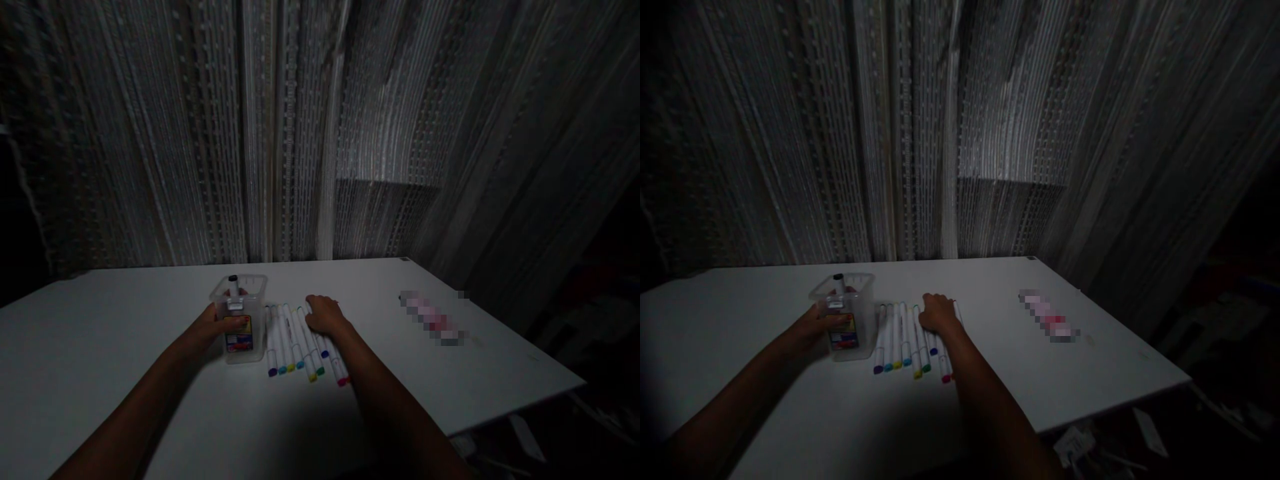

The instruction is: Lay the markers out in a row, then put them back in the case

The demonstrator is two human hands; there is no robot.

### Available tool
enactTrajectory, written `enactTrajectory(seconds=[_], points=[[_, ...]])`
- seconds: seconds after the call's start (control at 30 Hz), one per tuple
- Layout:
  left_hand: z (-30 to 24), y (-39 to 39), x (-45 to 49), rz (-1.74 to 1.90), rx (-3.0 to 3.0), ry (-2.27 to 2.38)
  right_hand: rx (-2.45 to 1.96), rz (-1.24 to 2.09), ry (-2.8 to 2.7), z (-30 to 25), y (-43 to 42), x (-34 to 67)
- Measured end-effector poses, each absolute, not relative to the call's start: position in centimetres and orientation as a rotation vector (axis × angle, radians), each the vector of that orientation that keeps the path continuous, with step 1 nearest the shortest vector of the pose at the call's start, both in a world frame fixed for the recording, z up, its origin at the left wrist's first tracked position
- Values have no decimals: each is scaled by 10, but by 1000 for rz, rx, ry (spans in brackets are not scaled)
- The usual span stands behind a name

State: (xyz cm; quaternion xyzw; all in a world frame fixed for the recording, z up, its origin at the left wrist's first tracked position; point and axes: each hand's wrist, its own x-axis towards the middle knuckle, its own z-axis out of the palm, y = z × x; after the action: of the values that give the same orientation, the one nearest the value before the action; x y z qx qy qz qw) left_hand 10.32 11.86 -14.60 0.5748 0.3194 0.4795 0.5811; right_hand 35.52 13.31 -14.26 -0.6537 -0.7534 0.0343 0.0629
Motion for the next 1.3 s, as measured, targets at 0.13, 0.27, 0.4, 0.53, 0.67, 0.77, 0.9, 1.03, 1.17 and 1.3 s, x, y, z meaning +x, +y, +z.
enactTrajectory(seconds=[0.13,0.27,0.4,0.53,0.67,0.77,0.9,1.03,1.17,1.3], points=[[-146,119,102,1097,1379,743,-1988,139,-2286,-140,132,355],[-144,117,103,1093,1361,749,-2007,183,-2289,-137,130,355],[-143,117,103,1094,1361,795,-2021,224,-2265,-137,130,356],[-142,119,103,1137,1387,855,-2018,235,-2256,-138,131,356],[-141,119,104,1147,1388,848,-2023,237,-2262,-138,131,356],[-141,118,105,1146,1384,867,-2035,234,-2266,-137,131,356],[-141,119,104,1140,1397,856,-2045,239,-2247,-136,131,356],[-145,123,101,1125,1425,847,-2040,224,-2240,-138,133,358],[-152,129,98,1089,1436,870,-2027,202,-2218,-140,135,359],[-155,132,97,1072,1436,907,-2001,201,-2197,-140,134,359]])
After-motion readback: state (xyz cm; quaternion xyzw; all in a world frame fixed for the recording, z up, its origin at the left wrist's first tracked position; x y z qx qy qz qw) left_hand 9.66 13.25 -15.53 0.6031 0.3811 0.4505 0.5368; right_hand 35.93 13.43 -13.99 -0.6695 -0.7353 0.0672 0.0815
